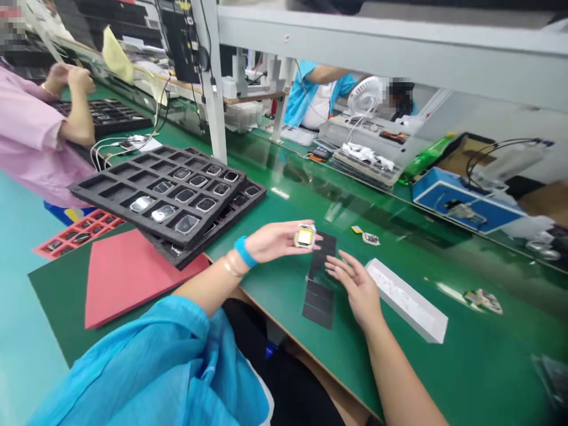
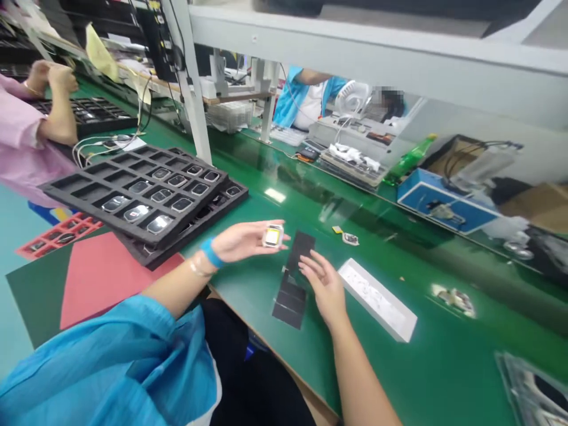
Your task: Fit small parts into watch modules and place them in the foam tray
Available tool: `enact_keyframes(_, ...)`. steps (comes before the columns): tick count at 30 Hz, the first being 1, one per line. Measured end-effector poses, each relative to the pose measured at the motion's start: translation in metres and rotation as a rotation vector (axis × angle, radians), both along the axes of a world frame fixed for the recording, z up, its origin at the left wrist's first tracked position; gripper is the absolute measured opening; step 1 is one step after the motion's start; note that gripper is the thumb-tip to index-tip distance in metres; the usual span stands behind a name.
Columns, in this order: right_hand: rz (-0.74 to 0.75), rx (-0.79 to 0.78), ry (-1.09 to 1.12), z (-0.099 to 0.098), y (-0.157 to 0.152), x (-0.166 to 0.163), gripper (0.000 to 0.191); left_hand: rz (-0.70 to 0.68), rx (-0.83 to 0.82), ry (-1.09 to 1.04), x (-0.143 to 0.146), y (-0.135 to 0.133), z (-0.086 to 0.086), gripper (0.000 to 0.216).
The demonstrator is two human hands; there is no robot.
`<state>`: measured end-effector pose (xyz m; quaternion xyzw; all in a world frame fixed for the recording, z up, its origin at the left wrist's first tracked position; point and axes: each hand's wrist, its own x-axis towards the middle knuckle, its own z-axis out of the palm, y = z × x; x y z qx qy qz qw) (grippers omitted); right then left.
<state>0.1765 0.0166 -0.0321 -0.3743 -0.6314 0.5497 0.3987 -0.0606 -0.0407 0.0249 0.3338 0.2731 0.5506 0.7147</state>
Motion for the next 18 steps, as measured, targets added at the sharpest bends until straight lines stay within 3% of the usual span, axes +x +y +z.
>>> enact_keyframes(3, -0.082, 0.025, -0.067, -0.004, 0.001, 0.001, 0.048, 0.258, 0.062, 0.226, -0.059, -0.035, 0.022, 0.062)
enact_keyframes(6, -0.144, 0.063, -0.133, -0.006, 0.006, 0.003, 0.046, 0.701, 0.177, 0.855, -0.129, -0.043, 0.041, 0.066)
enact_keyframes(8, -0.135, 0.129, -0.221, -0.002, 0.018, 0.004, 0.045, 0.957, 0.176, 1.326, -0.177, -0.031, 0.050, 0.064)
enact_keyframes(9, -0.123, 0.182, -0.286, 0.002, 0.028, 0.003, 0.044, 1.023, 0.126, 1.531, -0.199, -0.021, 0.053, 0.062)
enact_keyframes(11, -0.119, 0.316, -0.458, 0.015, 0.057, 0.001, 0.038, 1.039, -0.081, 1.845, -0.237, 0.000, 0.057, 0.059)
enact_keyframes(13, -0.166, 0.419, -0.662, 0.033, 0.090, -0.003, 0.031, 0.973, -0.277, 1.972, -0.264, 0.020, 0.058, 0.056)
enact_keyframes(16, -0.303, 0.359, -0.924, 0.058, 0.134, -0.006, 0.032, 0.854, -0.431, 1.985, -0.280, 0.034, 0.055, 0.050)
enact_keyframes(18, -0.383, 0.288, -0.969, 0.067, 0.153, 0.000, 0.035, 0.760, -0.523, 2.008, -0.281, 0.034, 0.054, 0.045)
